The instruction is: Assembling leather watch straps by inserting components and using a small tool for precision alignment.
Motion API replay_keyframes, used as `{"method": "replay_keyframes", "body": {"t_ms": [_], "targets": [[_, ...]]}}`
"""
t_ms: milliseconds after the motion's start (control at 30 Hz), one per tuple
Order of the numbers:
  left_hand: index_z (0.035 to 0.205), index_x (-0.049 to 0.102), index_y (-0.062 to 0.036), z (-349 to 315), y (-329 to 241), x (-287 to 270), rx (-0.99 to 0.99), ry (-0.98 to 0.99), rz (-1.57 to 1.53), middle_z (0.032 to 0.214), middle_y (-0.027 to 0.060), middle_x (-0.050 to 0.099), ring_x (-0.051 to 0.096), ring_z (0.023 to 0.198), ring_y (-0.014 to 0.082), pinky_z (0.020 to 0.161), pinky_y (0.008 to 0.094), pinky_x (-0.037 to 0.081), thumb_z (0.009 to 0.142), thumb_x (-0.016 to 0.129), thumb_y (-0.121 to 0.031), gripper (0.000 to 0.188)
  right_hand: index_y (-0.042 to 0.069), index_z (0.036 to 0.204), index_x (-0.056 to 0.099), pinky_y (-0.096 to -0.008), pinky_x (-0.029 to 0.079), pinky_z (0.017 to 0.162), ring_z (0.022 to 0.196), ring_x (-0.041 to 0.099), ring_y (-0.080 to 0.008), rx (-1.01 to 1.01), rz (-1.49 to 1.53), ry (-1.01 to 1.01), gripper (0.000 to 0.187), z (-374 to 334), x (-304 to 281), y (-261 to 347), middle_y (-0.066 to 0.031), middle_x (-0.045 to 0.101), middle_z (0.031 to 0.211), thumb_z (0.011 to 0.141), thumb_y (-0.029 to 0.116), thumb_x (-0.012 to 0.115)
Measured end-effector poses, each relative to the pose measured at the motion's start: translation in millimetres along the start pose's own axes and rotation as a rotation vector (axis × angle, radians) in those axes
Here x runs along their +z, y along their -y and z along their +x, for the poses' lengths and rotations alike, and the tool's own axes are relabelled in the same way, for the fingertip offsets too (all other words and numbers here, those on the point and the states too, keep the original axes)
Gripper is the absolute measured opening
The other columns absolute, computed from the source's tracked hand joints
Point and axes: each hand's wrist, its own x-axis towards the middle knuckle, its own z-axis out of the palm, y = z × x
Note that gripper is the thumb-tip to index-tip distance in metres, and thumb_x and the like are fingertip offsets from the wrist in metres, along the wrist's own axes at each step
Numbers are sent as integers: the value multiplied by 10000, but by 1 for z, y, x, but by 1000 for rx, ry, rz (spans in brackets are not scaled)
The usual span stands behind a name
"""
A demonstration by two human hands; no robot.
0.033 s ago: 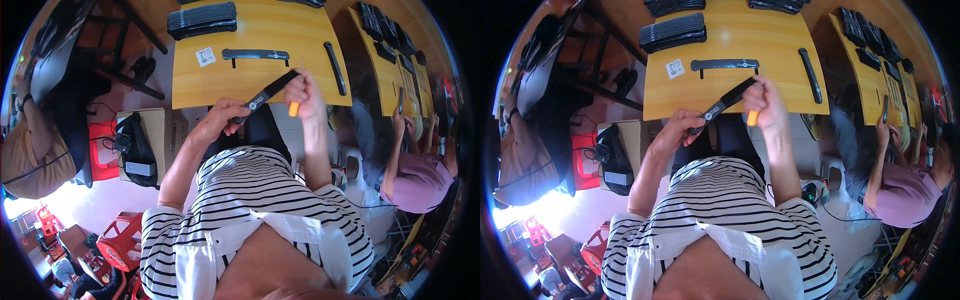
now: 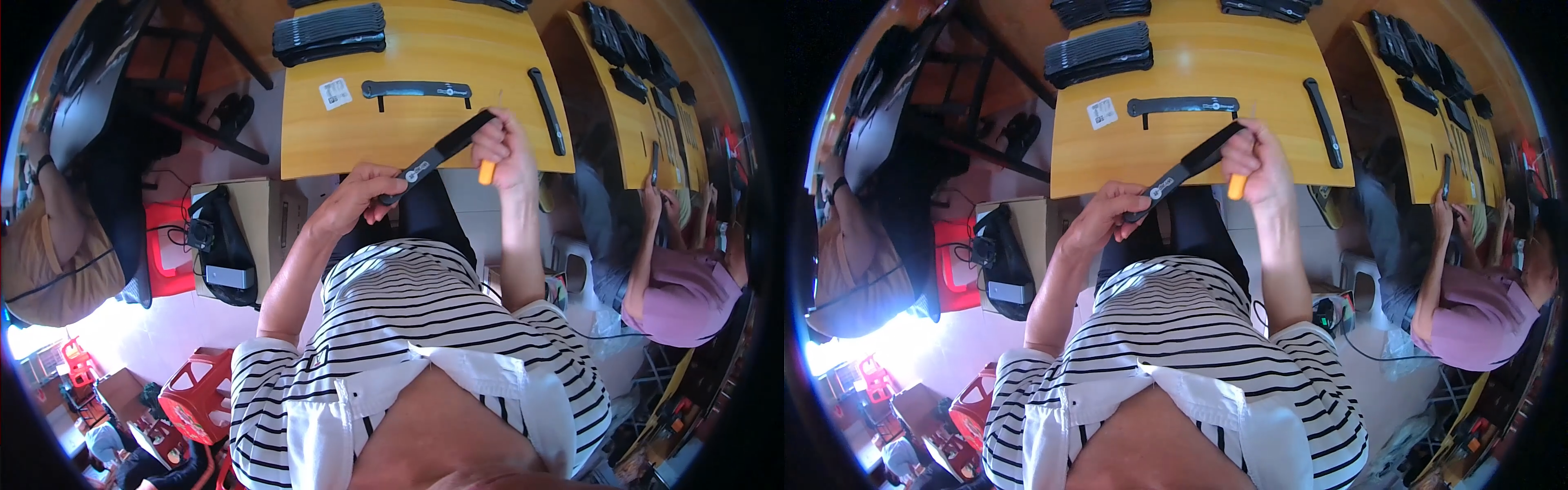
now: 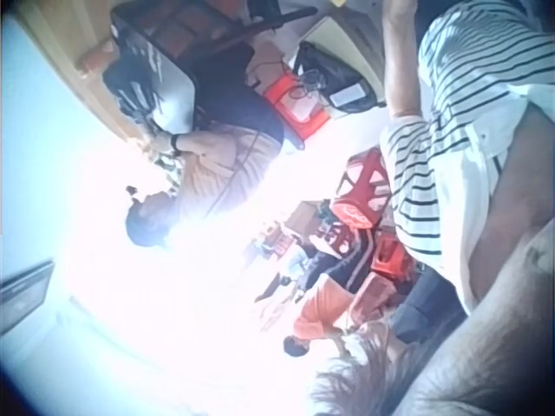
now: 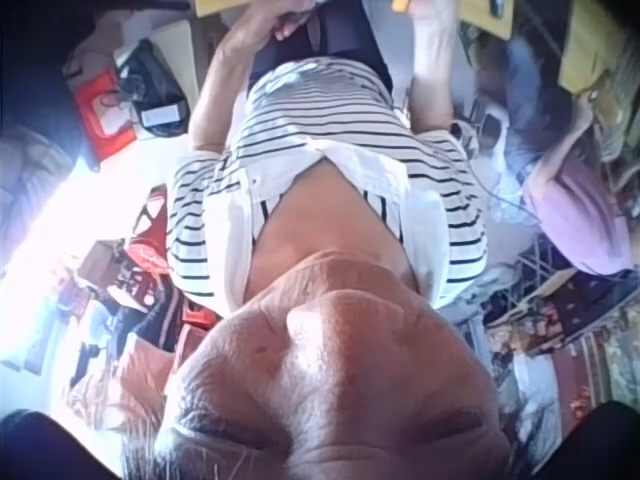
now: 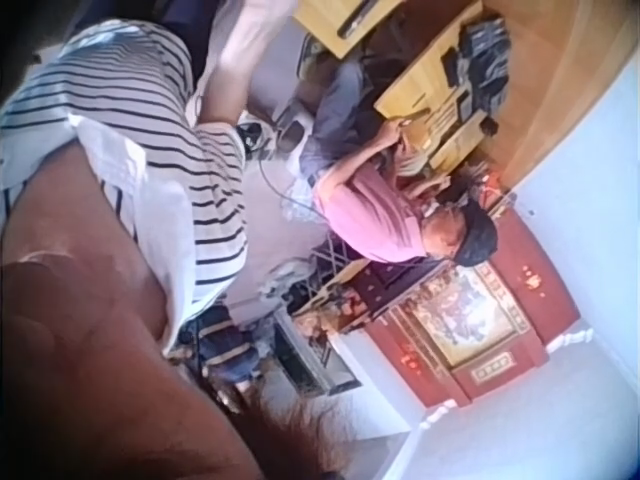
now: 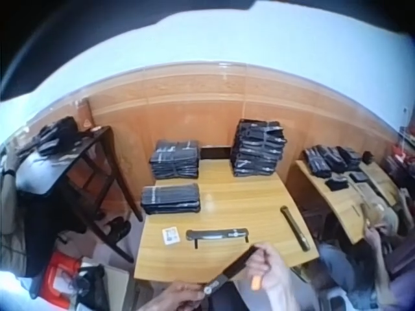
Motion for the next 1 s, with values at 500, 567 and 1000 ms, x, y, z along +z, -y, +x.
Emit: {"method": "replay_keyframes", "body": {"t_ms": [500, 567, 1000], "targets": [[738, 561, -2, -64, 36, -41, 101, 25, -244, 542, 17, 509, 442, 399, 59, 381, 165, 325, 821, 592, -254, 267, 118, 576, 341, -221, 306, 382, 363, 304, -88, -537, 225, 277, 221, 76, -20, 259, 16, 334, 514, 759, 100, 464], [837, 556, -5, -66, 45, -46, 151, -243, -373, 579, 27, 522, 455, 415, 61, 382, 161, 332, 848, 581, -263, 260, 101, 610, 374, -228, 302, 410, 411, 321, -97, -577, 4, 338, 195, 62, 4, 252, -4, 360, 546, 767, 106, 491], [769, 612, 26, -15, 58, -55, -289, -868, 343, 567, 82, 597, 593, 479, 142, 470, 240, 464, 879, 438, -534, 596, 23, 920, 681, -153, 238, 442, 478, 356, 13, -1397, -1545, -226, 158, 2, 43, 128, 46, 555, 617, 875, 141, 588]]}}
